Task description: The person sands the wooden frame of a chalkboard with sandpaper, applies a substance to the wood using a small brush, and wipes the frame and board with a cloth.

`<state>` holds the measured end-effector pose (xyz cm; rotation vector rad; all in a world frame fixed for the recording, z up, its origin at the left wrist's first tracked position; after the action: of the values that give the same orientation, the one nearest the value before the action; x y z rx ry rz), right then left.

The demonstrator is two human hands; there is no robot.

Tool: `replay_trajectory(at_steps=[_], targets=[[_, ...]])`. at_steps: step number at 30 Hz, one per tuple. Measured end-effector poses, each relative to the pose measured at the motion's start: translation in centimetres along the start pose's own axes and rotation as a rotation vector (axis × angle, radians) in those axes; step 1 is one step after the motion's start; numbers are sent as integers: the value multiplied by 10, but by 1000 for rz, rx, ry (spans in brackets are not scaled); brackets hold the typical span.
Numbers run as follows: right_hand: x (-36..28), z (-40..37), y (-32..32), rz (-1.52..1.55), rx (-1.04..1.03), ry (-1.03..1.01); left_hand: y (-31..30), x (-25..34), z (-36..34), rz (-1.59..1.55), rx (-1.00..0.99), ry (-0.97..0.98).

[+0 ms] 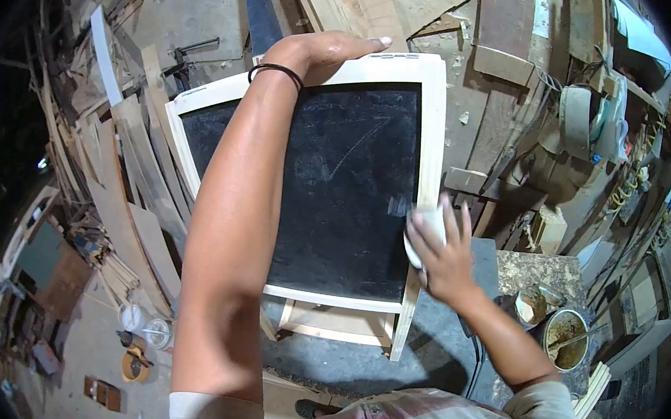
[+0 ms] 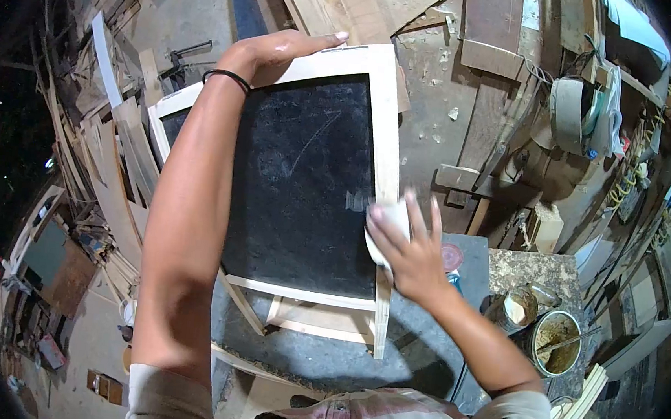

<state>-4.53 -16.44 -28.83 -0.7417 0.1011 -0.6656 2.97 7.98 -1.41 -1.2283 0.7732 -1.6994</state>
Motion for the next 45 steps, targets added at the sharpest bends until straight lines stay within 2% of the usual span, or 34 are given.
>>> replay_trajectory(at_steps=[1, 2, 3, 4, 6, 9, 12, 13, 16, 17, 19, 20, 21, 22, 24, 26, 27, 30, 34, 37, 39, 43, 45], targets=[[5, -7, 3, -40, 26, -15, 3, 2, -1, 56, 101, 41], [5, -14, 3, -72, 46, -23, 2, 0, -1, 49, 93, 39], [5, 0, -11, -81, 14, 6, 0, 0, -3, -53, 1, 26], [12, 30, -34, -93, -13, 33, -1, 0, -2, -154, -86, 14], [29, 86, -70, -247, 114, -45, 2, -6, 5, -131, -54, 10], [40, 131, -99, -439, 149, -90, 1, -10, 5, -100, 5, 86], [40, 90, -77, -412, 34, -151, 3, -9, 7, -189, -36, 61], [36, 70, -71, -315, 16, -153, 2, -5, 2, -85, 72, 70], [21, 47, -73, -45, 31, -39, 5, -5, 5, -146, 26, 85], [20, 50, -75, -26, 94, -21, 6, -5, 5, -86, 72, 104], [12, 65, -79, -33, 283, 3, 4, -2, -1, -92, 52, 93], [14, 70, -72, -36, 283, 4, 3, -1, -4, -92, 37, 83], [17, 72, -61, 26, 379, 14, 2, -3, -3, -92, 35, 91], [17, 75, -54, 85, 480, 25, 2, -5, 0, -108, -13, 85], [4, 76, -49, 18, 523, 49, -2, -3, 0, -134, -87, 118], [3, 72, -41, 300, 642, 299, -1, -2, -2, -128, -38, 181], [1, 72, -42, 232, 659, 283, 0, -1, -4, -109, -12, 206], [-3, 69, -39, 263, 584, 390, -6, 1, -7, -91, -72, 256], [-22, 81, -51, 127, 527, 417, -9, 4, -10, -72, -128, 313], [-48, 77, -49, -5, 385, 461, -2, 3, 4, -36, 17, 442], [-65, 73, -45, -88, 275, 508, 4, 3, 7, -56, 20, 429], [-82, 75, -35, -242, 300, 650, -3, 5, -1, -96, -57, 471], [-82, 79, -29, -186, 380, 675, -1, 5, -5, -139, -78, 452]])
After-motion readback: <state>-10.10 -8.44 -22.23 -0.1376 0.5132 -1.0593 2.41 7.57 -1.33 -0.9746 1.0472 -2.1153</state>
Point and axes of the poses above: each hand's wrist, its own z-axis towards the middle knuckle, its own y-axis out of the palm, x = y × z, the point moved 2 cm from there along z, towards the middle knuckle, and after that the axes turned 3 degrees about z, right-handed, at the moved point
